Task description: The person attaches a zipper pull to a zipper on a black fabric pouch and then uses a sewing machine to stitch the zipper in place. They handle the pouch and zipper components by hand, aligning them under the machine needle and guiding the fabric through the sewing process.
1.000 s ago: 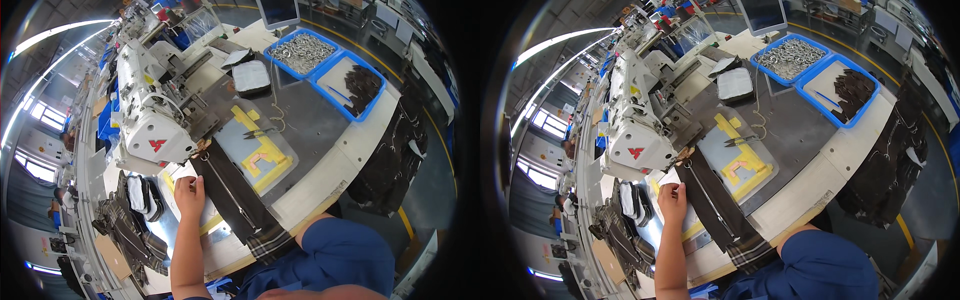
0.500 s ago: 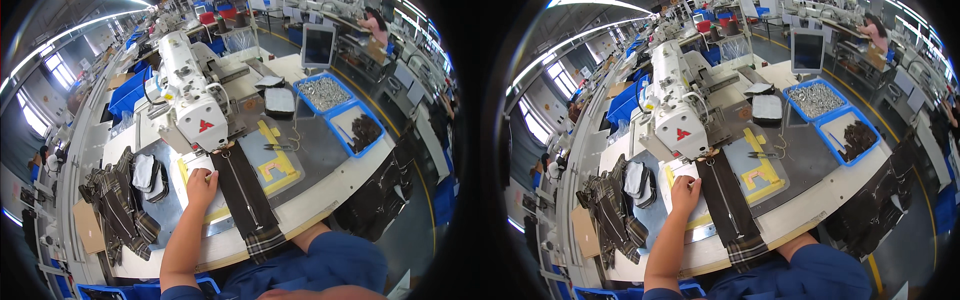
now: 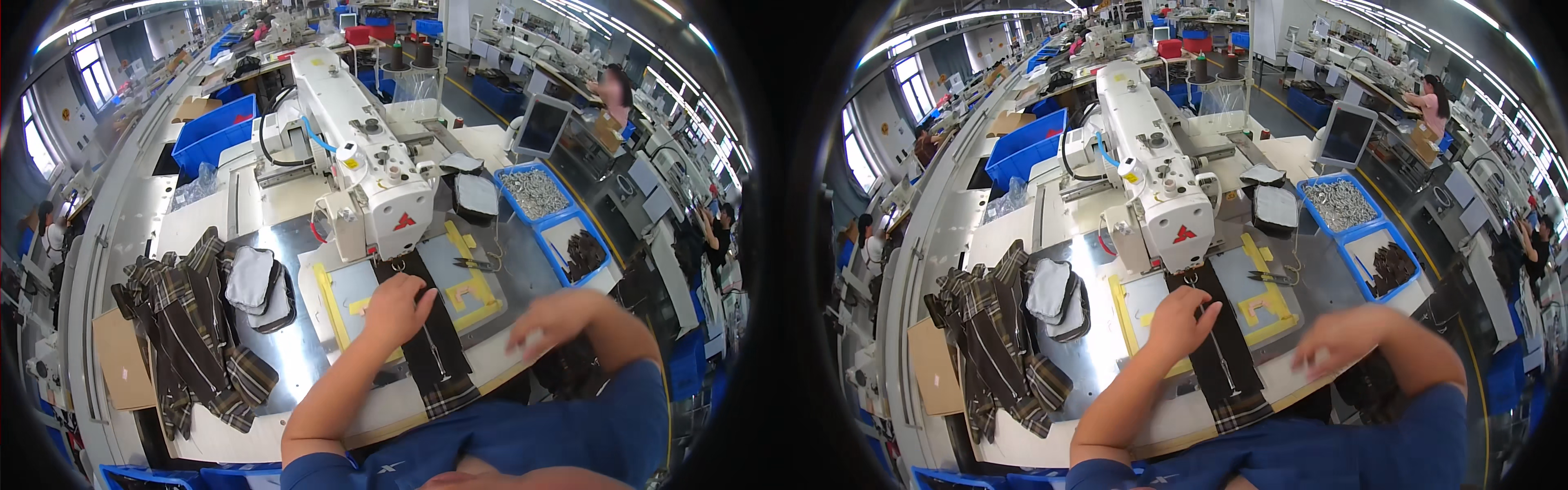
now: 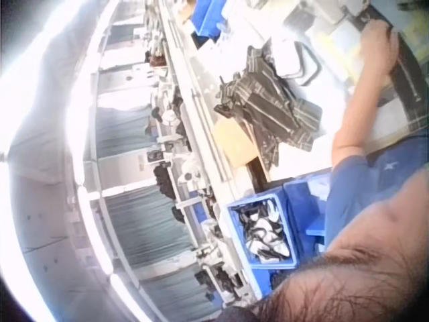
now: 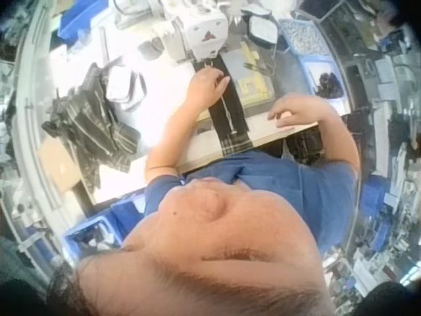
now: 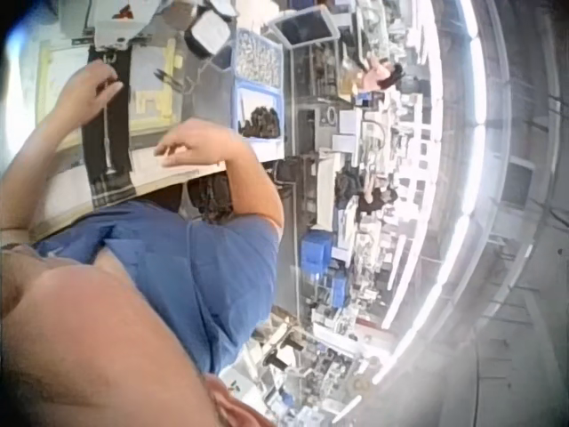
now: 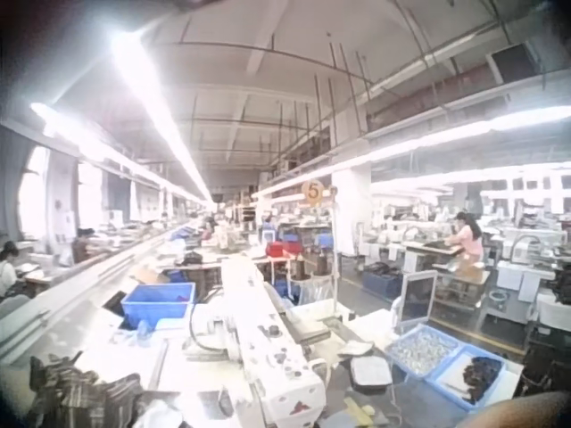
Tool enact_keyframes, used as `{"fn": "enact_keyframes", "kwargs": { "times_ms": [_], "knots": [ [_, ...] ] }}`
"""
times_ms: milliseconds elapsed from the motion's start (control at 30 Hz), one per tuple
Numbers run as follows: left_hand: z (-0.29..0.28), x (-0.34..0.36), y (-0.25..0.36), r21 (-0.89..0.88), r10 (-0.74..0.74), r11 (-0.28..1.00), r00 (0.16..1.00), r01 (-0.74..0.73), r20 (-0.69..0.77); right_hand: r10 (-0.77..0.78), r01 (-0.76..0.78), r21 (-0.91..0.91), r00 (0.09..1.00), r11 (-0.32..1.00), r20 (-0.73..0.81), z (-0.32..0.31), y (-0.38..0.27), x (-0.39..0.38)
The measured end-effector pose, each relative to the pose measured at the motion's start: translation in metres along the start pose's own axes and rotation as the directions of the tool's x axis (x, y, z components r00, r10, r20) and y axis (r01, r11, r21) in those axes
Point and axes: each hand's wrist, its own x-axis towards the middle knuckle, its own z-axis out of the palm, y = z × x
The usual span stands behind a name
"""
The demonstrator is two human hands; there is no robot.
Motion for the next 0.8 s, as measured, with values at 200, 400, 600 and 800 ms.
{"fn": "enact_keyframes", "kwargs": {
  "times_ms": [200,400,600,800],
  "knots": [
    [0.021,-0.007,-0.032,0.021,0.181,0.983,0.975,-0.18,-0.131,-0.232,-0.152,-0.327,0.44,0.933,-0.868,-0.256,-0.017,0.116],
    [0.012,-0.006,-0.035,0.039,0.159,0.987,0.979,-0.155,-0.125,-0.374,-0.53,-0.736,0.638,0.422,-0.673,-0.432,0.043,0.248],
    [0.013,-0.007,-0.043,0.064,0.122,0.991,0.984,-0.114,-0.131,-0.349,-0.554,-0.78,0.697,0.292,-0.626,-0.509,0.06,0.324],
    [0.014,-0.005,-0.051,0.029,0.053,0.998,0.988,-0.05,-0.147,-0.338,-0.579,-0.786,0.711,0.217,-0.617,-0.519,0.054,0.358]
  ]
}}
